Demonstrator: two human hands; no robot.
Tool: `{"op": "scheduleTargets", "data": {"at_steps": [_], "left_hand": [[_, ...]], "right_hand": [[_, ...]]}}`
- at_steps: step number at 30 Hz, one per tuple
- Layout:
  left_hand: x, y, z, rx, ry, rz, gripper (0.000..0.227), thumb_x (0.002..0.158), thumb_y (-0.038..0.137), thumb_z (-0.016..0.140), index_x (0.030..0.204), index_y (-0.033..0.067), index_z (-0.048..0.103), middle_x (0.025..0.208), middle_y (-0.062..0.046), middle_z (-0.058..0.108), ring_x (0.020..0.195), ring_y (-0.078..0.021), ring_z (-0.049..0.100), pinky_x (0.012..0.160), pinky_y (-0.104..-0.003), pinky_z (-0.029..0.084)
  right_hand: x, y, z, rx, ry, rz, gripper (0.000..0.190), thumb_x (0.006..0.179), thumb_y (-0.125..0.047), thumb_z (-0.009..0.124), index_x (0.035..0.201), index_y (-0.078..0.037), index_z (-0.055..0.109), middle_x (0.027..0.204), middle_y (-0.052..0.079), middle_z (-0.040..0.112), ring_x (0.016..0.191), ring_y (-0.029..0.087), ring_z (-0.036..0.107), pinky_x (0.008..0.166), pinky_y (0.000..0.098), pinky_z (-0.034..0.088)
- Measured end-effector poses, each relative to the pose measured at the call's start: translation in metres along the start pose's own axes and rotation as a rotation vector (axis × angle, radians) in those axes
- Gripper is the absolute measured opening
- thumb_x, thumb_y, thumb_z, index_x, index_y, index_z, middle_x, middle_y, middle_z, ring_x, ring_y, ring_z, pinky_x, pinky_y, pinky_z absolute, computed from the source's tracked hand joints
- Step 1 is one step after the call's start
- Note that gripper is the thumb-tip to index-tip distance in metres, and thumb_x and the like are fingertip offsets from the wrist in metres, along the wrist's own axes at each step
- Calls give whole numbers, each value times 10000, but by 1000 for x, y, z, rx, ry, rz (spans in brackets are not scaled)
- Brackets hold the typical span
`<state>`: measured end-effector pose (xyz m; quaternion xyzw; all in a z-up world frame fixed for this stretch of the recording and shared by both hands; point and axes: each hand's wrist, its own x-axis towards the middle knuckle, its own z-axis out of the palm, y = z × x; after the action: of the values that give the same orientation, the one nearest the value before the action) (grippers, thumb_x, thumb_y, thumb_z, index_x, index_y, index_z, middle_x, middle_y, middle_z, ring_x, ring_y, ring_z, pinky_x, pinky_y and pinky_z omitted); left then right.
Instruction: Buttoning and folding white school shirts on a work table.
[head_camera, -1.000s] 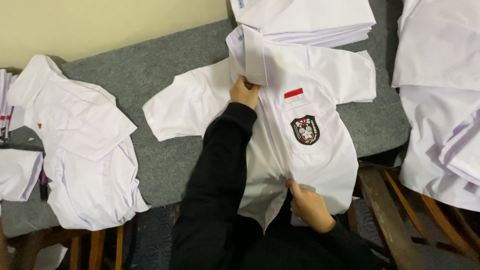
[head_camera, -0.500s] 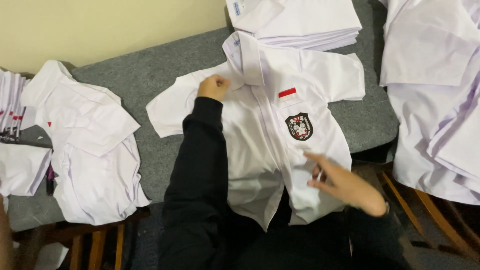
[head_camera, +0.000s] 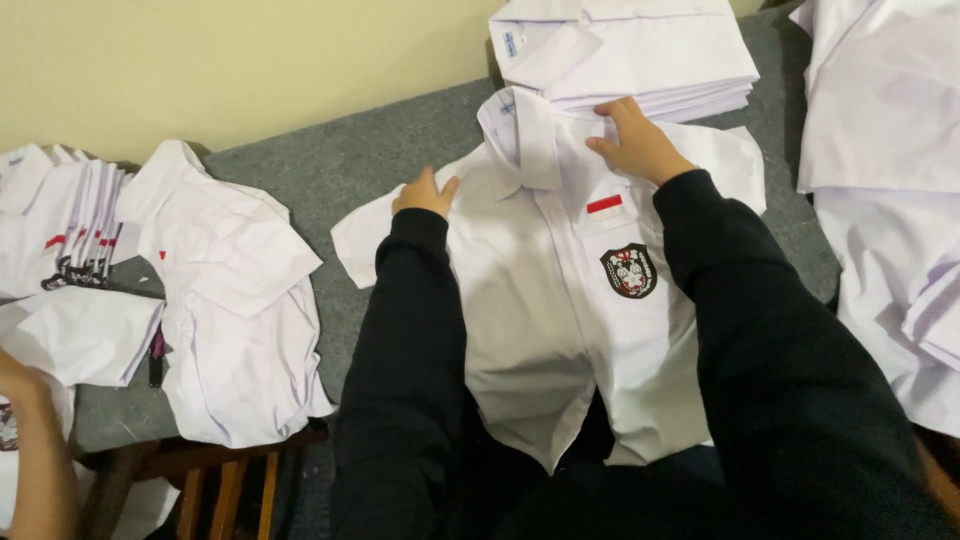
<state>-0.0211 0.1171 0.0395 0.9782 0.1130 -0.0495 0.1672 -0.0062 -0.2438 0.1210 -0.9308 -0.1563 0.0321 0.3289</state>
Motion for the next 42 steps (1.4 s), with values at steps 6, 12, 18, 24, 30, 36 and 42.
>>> {"op": "scheduleTargets", "data": {"at_steps": [6, 12, 18, 24, 30, 36, 42], "left_hand": [[-9, -4, -9, -39, 161, 98, 346, 945, 510, 604, 1086, 194, 599, 849, -94, 726, 850, -383, 689, 689, -511, 486], [-94, 31, -99, -481, 867, 157, 270, 932, 309, 752, 833, 199, 527, 601, 71, 385, 535, -180, 468, 535, -408, 404], [-71, 79, -172, -624, 1089, 241, 324, 931, 292, 724, 786, 204, 448, 590, 85, 406, 516, -130, 465, 542, -352, 414], [35, 60, -124, -798, 381, 133, 705, 934, 392, 625, 1531, 322, 256, 1334, -168, 714, 1250, -281, 697, 1062, -382, 487], [28, 72, -31, -396, 378, 254, 336, 911, 245, 636, 1237, 169, 608, 1278, -125, 572, 1158, -396, 576, 929, -549, 468], [34, 125, 43, -590, 489, 637, 75, 946, 221, 664, 997, 167, 655, 862, -64, 658, 847, -296, 695, 741, -393, 582], [33, 140, 76, -733, 521, 608, 301, 910, 185, 739, 1192, 219, 639, 1095, -28, 575, 1058, -296, 677, 898, -390, 592]], "right_hand": [[9, 33, 11, -207, 79, -76, 309, 1020, -381, 617, 1073, -89, 701, 967, 129, 677, 878, 374, 615, 732, 481, 456], [-33, 29, -71, -151, 669, -477, 137, 1084, -4, 789, 1032, 55, 677, 935, 140, 594, 728, 254, 518, 683, 402, 407], [13, -16, -123, -189, 957, -593, 269, 1075, 88, 802, 901, 12, 612, 933, 134, 562, 848, 294, 537, 724, 414, 392], [75, -26, -104, 191, 406, -227, 399, 1067, -52, 640, 1412, 49, 468, 1347, 221, 381, 1154, 378, 609, 1007, 383, 546], [41, -20, -38, -22, 448, -292, 591, 967, -19, 679, 1466, 59, 373, 1464, 319, 299, 1392, 512, 373, 1152, 564, 369], [-19, -38, 46, -94, 380, -228, 91, 927, -251, 729, 956, -182, 677, 837, -14, 665, 701, 203, 718, 596, 361, 558], [-17, -6, 101, -101, 253, -175, 247, 896, -371, 725, 949, -168, 594, 862, 74, 615, 804, 362, 702, 647, 473, 562]]}}
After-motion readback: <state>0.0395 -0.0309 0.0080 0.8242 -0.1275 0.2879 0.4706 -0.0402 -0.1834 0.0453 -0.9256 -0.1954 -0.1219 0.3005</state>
